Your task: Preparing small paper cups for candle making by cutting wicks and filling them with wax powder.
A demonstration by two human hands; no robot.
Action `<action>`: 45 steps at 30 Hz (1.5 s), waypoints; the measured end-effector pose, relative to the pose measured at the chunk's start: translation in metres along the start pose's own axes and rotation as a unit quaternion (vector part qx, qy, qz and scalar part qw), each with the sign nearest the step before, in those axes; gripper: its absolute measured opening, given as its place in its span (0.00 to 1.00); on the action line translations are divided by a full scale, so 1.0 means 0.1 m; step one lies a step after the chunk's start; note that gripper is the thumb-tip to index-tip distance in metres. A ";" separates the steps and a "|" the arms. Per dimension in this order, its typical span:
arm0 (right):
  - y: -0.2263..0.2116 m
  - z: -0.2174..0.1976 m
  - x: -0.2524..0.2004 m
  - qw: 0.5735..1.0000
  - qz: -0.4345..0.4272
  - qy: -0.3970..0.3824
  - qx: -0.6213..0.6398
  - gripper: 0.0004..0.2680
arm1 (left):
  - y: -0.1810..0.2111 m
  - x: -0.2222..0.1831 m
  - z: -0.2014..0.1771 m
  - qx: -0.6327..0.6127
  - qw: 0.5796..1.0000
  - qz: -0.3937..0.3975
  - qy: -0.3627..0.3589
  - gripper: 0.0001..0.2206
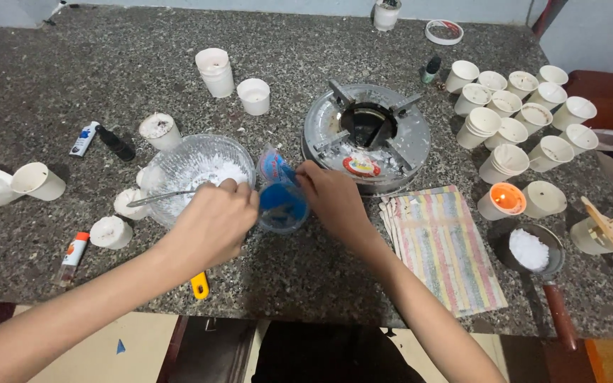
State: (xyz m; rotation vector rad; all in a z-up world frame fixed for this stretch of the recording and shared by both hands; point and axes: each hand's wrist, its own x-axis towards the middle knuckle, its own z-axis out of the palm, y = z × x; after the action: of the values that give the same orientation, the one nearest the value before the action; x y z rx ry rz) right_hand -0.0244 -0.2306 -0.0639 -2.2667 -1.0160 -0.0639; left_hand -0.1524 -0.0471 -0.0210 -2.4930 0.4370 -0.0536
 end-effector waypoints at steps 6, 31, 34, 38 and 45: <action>-0.04 -0.05 0.00 1.000 0.006 -0.007 0.022 0.05 | -0.08 -0.05 -0.04 0.000 0.999 0.019 0.039 0.16; 0.05 0.13 0.00 0.999 -0.017 0.041 -0.001 0.04 | -0.07 -0.03 0.02 -0.030 0.996 0.048 0.064 0.12; 0.05 0.14 0.01 0.999 -0.007 0.044 0.001 0.04 | -0.07 -0.05 -0.03 -0.039 0.995 0.046 0.073 0.11; 0.08 0.17 0.02 0.999 0.000 0.051 -0.009 0.04 | -0.03 -0.04 0.07 -0.032 0.993 0.068 0.091 0.11; 0.09 0.16 0.05 0.999 0.026 0.036 0.024 0.04 | 0.05 0.03 0.25 -0.030 0.984 0.101 0.146 0.05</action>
State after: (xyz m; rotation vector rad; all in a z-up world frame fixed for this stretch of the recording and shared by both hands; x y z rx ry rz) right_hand -0.0175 -0.2225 -0.0797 -2.2292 -0.9113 -0.0959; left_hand -0.1481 -0.0380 -0.0451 -2.4940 0.8215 -0.3333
